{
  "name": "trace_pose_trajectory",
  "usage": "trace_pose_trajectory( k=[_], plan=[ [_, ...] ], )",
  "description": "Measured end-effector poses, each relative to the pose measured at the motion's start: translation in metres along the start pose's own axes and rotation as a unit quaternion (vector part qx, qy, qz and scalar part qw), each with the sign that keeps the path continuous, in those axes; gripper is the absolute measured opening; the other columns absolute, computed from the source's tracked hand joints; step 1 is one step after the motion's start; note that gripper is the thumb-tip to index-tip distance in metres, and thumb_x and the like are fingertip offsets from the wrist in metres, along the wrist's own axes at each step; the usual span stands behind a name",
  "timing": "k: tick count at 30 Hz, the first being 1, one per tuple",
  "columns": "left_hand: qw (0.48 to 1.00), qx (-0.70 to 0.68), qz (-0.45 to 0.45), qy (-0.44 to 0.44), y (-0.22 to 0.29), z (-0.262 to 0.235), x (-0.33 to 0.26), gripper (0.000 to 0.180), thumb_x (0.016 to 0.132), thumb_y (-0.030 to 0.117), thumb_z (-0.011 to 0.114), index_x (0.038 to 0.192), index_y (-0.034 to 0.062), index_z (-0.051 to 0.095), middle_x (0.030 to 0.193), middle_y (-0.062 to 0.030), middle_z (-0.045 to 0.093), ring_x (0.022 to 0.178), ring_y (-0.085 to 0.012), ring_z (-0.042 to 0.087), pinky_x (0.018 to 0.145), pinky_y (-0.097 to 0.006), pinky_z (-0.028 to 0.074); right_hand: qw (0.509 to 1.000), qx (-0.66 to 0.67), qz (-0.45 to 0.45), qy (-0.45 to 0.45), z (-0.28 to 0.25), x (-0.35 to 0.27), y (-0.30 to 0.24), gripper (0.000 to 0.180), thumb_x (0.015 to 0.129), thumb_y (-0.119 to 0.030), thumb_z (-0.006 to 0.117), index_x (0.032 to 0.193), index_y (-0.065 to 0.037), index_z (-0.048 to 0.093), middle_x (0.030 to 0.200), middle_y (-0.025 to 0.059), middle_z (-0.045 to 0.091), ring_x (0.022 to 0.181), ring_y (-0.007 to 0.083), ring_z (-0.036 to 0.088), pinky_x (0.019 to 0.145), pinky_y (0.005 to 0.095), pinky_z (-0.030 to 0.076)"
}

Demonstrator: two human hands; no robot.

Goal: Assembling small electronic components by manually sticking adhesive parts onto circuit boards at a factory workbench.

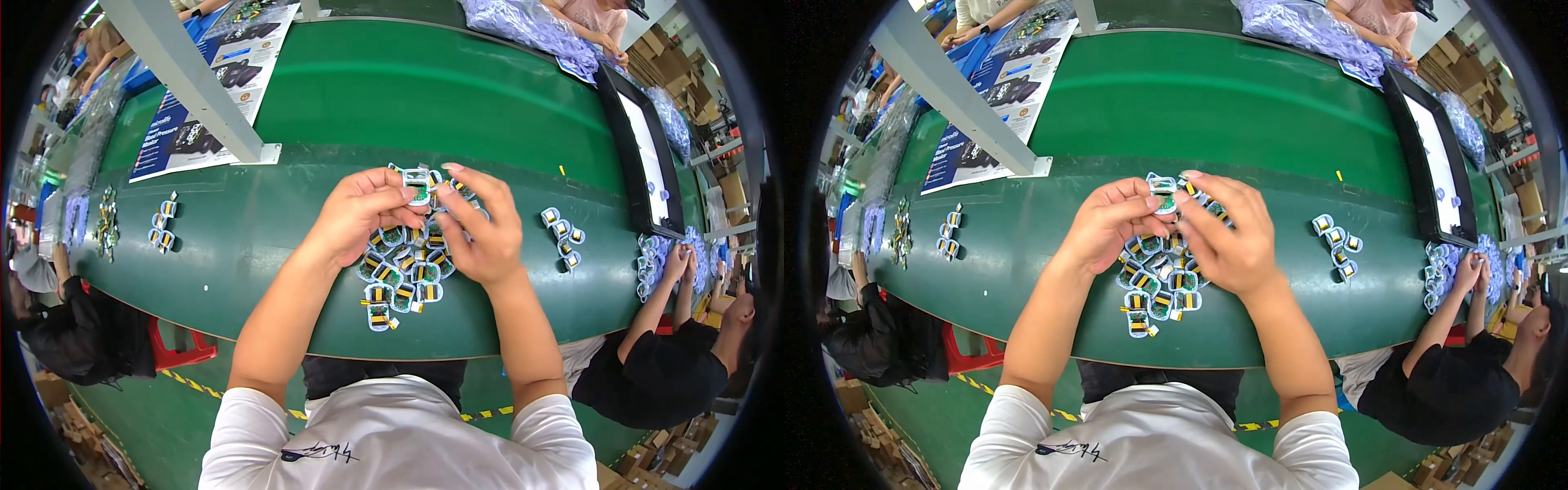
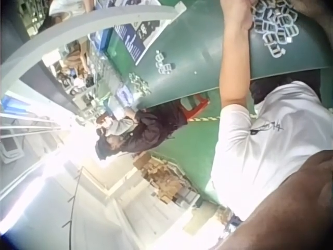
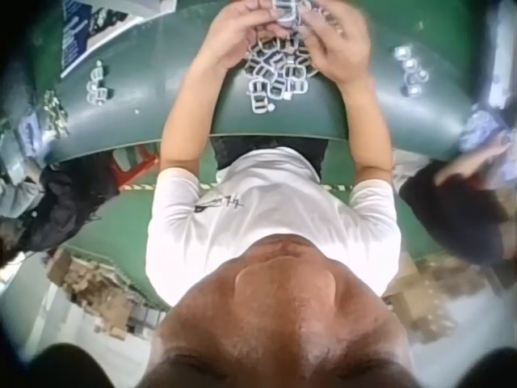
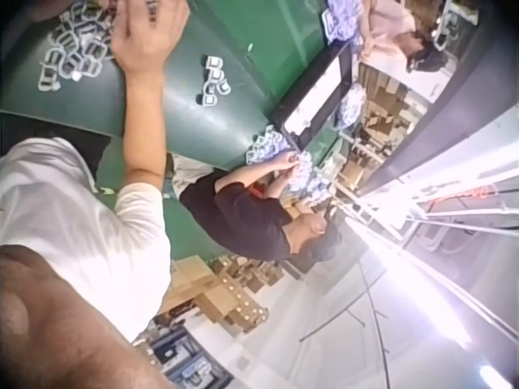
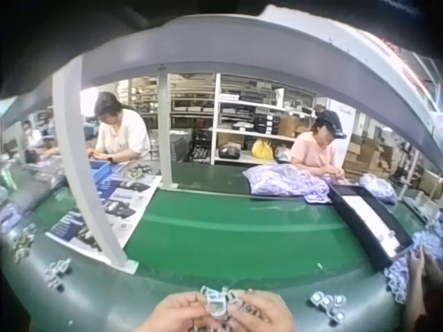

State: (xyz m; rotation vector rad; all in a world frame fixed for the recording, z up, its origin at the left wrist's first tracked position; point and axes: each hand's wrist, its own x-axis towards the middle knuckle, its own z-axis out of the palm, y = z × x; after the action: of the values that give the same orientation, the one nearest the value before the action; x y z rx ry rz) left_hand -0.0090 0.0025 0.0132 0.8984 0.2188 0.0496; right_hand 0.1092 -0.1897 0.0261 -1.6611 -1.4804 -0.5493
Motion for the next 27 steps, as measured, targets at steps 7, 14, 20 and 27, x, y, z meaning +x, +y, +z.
trace_pose_trajectory(
  k=[7, 14, 20, 27],
  plan=[
    [0.998, 0.061, 0.026, 0.014, -0.006, 0.009, 0.001, 0.020, 0.103, 0.012, 0.068, 0.117, -0.0014, 0.069, 0.102, -0.0095, 0.076, 0.086, -0.0174, 0.076, 0.080, -0.028, 0.059, 0.996, -0.079, 0.006, -0.036, 0.004, 0.003, -0.002, 0.037, 0.084, -0.013, 0.080, 0.121, -0.009, 0.077, 0.137, 0.0158, 0.067, 0.123, 0.0349, 0.065, 0.106, 0.0533, 0.047],
    [0.987, 0.135, 0.074, 0.035, -0.012, 0.009, 0.003, 0.022, 0.106, 0.010, 0.063, 0.121, -0.0051, 0.068, 0.102, -0.0097, 0.075, 0.087, -0.0150, 0.075, 0.079, -0.028, 0.059, 0.997, -0.065, 0.025, -0.042, 0.009, 0.002, -0.005, 0.038, 0.083, -0.014, 0.081, 0.120, -0.009, 0.076, 0.136, 0.0130, 0.068, 0.124, 0.0331, 0.066, 0.106, 0.0536, 0.047],
    [0.965, 0.221, 0.124, 0.064, -0.016, 0.015, 0.002, 0.023, 0.106, 0.007, 0.061, 0.122, -0.0072, 0.070, 0.100, -0.0099, 0.076, 0.084, -0.0128, 0.074, 0.076, -0.027, 0.059, 0.995, -0.087, 0.025, -0.039, 0.011, 0.001, -0.008, 0.034, 0.083, -0.012, 0.080, 0.116, -0.007, 0.075, 0.135, 0.0105, 0.069, 0.125, 0.0327, 0.065, 0.108, 0.0543, 0.046],
    [0.927, 0.325, 0.155, 0.106, -0.017, 0.020, 0.001, 0.020, 0.104, 0.006, 0.063, 0.116, -0.0060, 0.074, 0.093, -0.0086, 0.077, 0.081, -0.0117, 0.073, 0.072, -0.027, 0.059, 0.989, -0.136, 0.008, -0.056, 0.022, -0.002, -0.012, 0.034, 0.084, -0.016, 0.078, 0.113, 0.000, 0.072, 0.140, 0.0114, 0.066, 0.128, 0.0299, 0.061, 0.111, 0.0568, 0.043]
  ],
)
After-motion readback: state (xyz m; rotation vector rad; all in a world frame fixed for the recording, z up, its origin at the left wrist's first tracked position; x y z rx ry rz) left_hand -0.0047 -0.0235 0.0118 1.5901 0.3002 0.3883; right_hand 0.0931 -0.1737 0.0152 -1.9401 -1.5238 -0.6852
